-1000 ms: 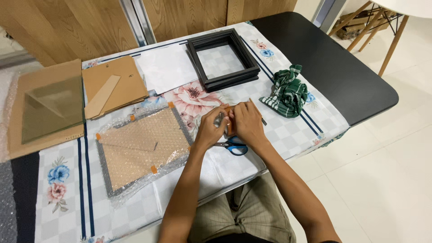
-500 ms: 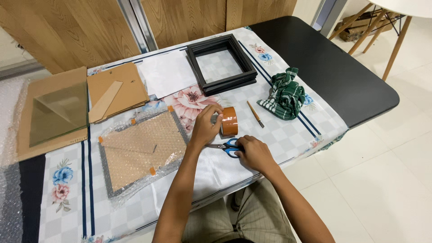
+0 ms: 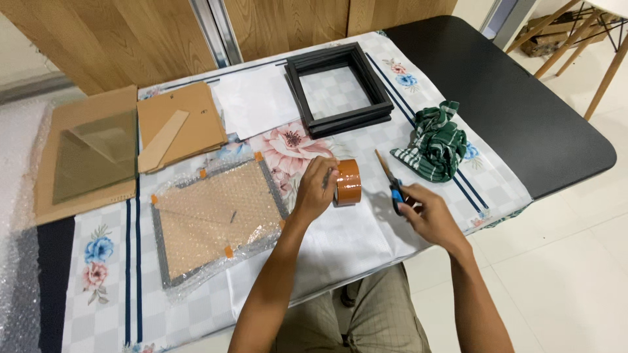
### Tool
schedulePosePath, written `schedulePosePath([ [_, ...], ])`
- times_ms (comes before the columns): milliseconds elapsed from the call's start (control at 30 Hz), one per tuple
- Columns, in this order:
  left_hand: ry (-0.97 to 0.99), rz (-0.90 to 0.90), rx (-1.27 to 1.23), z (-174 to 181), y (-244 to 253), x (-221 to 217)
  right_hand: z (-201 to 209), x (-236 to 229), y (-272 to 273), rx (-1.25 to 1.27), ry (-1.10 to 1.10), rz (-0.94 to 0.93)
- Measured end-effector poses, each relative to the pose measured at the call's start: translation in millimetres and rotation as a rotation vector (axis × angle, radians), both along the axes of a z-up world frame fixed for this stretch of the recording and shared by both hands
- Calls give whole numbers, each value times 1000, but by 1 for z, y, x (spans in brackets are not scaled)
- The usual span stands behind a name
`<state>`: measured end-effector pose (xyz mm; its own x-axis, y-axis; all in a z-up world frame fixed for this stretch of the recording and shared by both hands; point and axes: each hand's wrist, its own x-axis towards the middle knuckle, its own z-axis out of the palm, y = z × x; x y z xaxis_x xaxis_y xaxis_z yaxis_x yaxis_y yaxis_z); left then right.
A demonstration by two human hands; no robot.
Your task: The person wraps an artwork with bubble wrap, using scissors to cut pieces of tape and securing the wrap by hand.
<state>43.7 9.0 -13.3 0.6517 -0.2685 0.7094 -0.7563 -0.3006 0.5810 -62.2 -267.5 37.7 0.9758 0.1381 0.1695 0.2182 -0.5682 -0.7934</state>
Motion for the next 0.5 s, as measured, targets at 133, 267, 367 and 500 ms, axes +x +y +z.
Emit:
schedulePosePath([
  [133,-3,-5,70,6,3,-4,41,21,4,-298,-65,-49],
  [267,-5,37,136,-9,-1,0,68,33,1,-580,-10,-3],
  [367,5,31,132,-2,-5,-7,80,36,-1,-710,97,49],
  [500,0,72,90,-8,-10,-9,81,41,2,-821,98,54],
])
